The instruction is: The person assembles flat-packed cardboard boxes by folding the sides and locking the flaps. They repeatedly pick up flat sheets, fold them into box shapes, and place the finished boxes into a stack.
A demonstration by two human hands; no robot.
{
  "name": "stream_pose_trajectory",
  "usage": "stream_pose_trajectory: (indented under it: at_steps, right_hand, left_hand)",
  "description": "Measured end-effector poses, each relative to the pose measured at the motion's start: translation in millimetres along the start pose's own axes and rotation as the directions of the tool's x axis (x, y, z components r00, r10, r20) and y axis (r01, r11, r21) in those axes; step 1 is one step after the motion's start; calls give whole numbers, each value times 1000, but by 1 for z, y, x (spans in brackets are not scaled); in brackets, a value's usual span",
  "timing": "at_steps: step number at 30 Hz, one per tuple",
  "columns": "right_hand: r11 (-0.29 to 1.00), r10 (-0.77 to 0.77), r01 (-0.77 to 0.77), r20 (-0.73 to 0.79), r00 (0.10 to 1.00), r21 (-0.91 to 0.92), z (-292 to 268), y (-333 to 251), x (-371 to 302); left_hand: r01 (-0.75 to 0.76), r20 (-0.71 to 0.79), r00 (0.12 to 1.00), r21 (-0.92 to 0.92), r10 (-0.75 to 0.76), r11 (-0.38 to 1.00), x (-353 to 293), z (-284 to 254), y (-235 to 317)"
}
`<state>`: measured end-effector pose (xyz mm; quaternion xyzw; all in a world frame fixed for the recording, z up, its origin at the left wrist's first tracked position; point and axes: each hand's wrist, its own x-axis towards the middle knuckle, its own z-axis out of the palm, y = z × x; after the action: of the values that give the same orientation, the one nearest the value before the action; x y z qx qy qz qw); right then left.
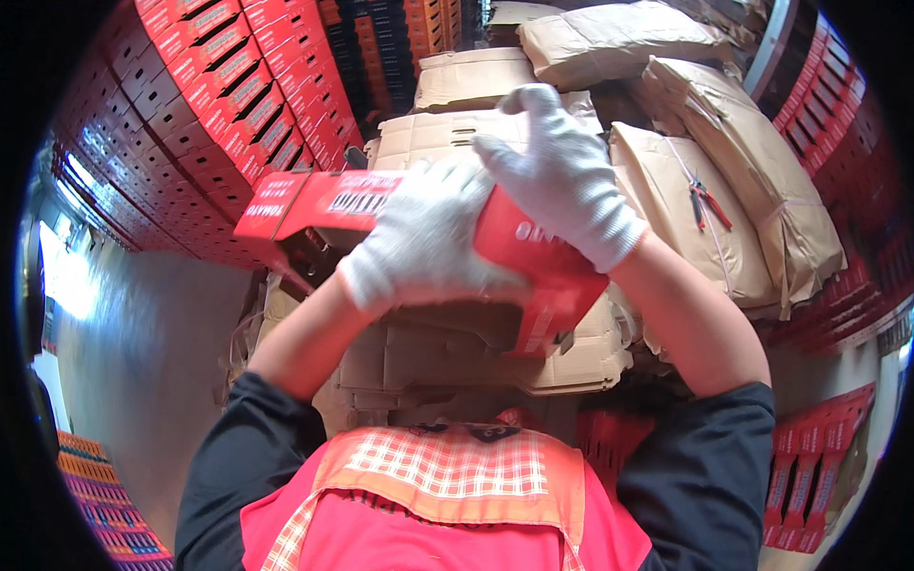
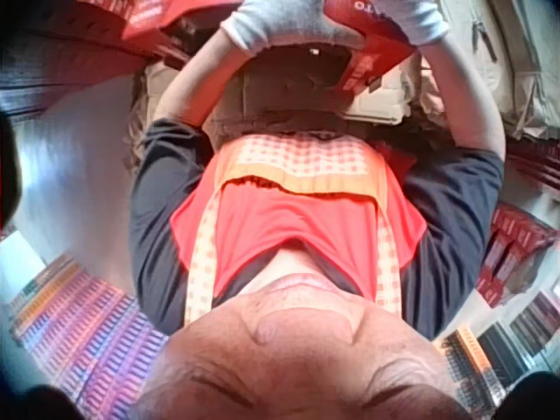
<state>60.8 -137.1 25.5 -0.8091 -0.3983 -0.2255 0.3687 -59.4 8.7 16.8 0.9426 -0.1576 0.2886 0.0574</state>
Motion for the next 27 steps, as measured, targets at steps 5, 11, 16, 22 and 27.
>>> stream_pose_trajectory:
  at_steps: [5, 11, 16, 22, 27]
  right_hand:
    - [984, -23, 33, 59, 998, -174, -36, 7, -17]
    - [995, 18, 25, 421, 907, -97, -50, 7, -13]
    - [772, -340, 512, 436, 833, -376, -19, 1, 5]
    - [948, 63, 116, 531, 845, -297, 16, 12, 29]
    - [927, -318, 375, 531, 785, 2, 16, -26, 2]
  left_hand:
    - [53, 162, 987, -210, -19, 976, 18, 10, -16]
    - [-46, 96, 992, -289, 77, 956, 3, 12, -13]
    - [-25, -16, 1000, -318, 21, 948, -4, 15, -14]
    - [115, 38, 993, -483, -110, 868, -7, 21, -15]
    - [-63, -239, 894, -905, -379, 422, -2, 30, -45]
